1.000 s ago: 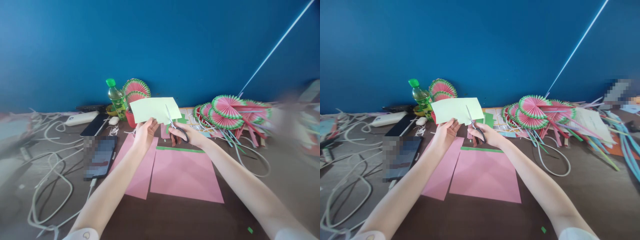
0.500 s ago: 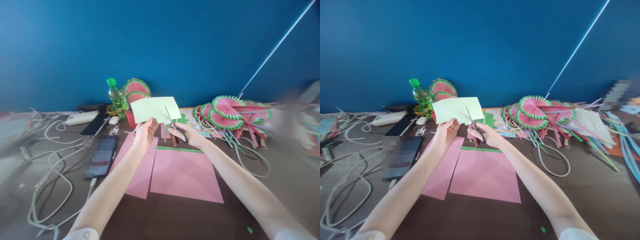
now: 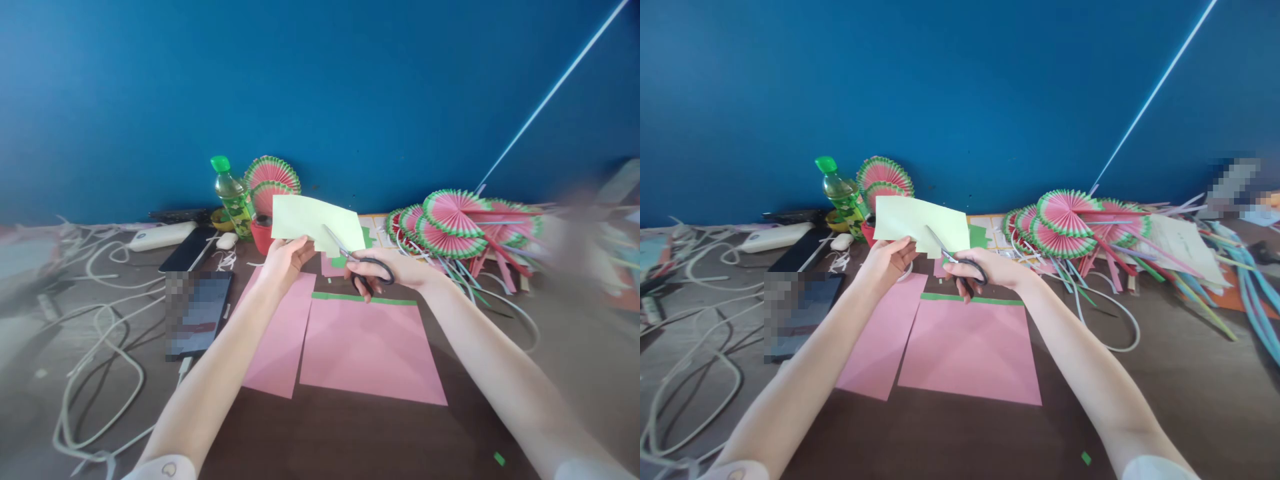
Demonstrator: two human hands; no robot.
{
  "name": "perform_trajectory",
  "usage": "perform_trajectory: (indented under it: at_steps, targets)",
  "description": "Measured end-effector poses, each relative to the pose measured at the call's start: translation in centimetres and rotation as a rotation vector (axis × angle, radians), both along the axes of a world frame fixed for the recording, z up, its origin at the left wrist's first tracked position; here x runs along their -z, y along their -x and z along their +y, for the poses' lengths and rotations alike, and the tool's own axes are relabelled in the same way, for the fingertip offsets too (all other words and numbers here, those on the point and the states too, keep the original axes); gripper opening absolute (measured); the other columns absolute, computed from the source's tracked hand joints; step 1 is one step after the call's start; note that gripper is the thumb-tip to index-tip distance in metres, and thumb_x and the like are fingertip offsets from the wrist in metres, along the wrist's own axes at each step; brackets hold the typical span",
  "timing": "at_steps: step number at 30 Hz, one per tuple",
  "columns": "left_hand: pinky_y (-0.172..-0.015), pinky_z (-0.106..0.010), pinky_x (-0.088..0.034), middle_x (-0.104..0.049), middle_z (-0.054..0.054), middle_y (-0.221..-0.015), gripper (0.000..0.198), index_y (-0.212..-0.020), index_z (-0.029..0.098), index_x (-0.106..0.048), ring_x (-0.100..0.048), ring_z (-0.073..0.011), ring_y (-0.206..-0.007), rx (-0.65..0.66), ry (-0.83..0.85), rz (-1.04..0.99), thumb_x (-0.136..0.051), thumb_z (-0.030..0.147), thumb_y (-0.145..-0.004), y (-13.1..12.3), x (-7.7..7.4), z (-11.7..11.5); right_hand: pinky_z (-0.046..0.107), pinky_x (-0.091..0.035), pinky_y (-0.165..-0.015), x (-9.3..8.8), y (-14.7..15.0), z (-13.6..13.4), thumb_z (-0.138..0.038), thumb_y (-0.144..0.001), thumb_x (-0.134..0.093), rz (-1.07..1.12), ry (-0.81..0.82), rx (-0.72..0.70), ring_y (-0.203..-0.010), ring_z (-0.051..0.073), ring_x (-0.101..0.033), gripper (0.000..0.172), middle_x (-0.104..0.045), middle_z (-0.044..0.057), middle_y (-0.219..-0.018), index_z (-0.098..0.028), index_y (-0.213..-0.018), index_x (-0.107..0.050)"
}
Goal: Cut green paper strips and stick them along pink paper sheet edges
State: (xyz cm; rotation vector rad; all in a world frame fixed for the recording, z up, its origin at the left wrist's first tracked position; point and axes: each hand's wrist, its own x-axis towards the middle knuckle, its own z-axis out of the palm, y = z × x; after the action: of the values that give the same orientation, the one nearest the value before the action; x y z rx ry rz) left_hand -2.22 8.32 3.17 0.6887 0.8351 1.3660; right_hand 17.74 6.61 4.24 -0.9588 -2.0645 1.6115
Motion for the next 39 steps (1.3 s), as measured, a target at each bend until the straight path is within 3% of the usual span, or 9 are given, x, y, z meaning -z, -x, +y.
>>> perform_trajectory:
  at_steps: [8,14,20,31,39]
  targets:
    - [-0.048,-0.017,-0.041,-0.066,-0.005,-0.061,0.006,-0.062,0.01,-0.063,-0.062,-0.0102,-0.057,0.032,0.061,0.145,-0.066,0.005,-0.061,0.8,-0.9,-0.2,0.019,-0.039,-0.04,-0.9,-1.3,-0.2,-0.049,-0.082,-0.048,-0.033,0.178,-0.102,-0.05,0.011,-0.059,0.042,-0.067,0.007,-0.065,-0.01,-0.095,-0.057]
    - [-0.047,-0.016,-0.039,-0.06,-0.004,-0.053,0.009,-0.057,0.008,-0.061,-0.056,-0.0076,-0.052,0.088,0.086,0.193,-0.058,0.002,-0.064,1.1,-0.8,0.0,0.018,-0.035,-0.037,-0.9,-1.6,0.0,-0.047,-0.079,-0.054,-0.11,0.141,-0.117,-0.046,0.009,-0.057,0.039,-0.067,0.006,-0.065,-0.011,-0.094,-0.058]
    - [-0.034,-0.014,-0.022,-0.051,-0.003,-0.046,0.01,-0.051,0.008,-0.057,-0.044,-0.0045,-0.043,0.145,0.036,0.29,-0.061,0.005,-0.061,1.5,-0.6,0.1,0.019,-0.036,-0.039,-1.1,-1.5,-0.1,-0.043,-0.079,-0.056,-0.189,0.047,-0.119,-0.043,0.009,-0.055,0.032,-0.064,0.001,-0.058,-0.013,-0.089,-0.059]
    - [-0.034,-0.014,-0.022,-0.049,-0.002,-0.045,0.015,-0.049,0.008,-0.054,-0.042,-0.0034,-0.041,0.188,0.049,0.346,-0.063,0.008,-0.061,1.3,-0.8,0.0,0.021,-0.04,-0.044,-1.4,-1.5,-0.3,-0.046,-0.075,-0.058,-0.305,-0.058,-0.117,-0.046,0.01,-0.053,0.033,-0.057,-0.001,-0.054,-0.015,-0.085,-0.06]
    - [-0.036,-0.016,-0.023,-0.05,-0.002,-0.043,0.012,-0.052,0.009,-0.052,-0.045,-0.0053,-0.043,0.132,0.088,0.343,-0.06,0.006,-0.061,1.1,-0.7,0.0,0.02,-0.04,-0.046,-1.2,-1.6,0.0,-0.05,-0.073,-0.058,-0.33,-0.056,-0.103,-0.045,0.008,-0.051,0.036,-0.056,-0.001,-0.056,-0.015,-0.079,-0.058]
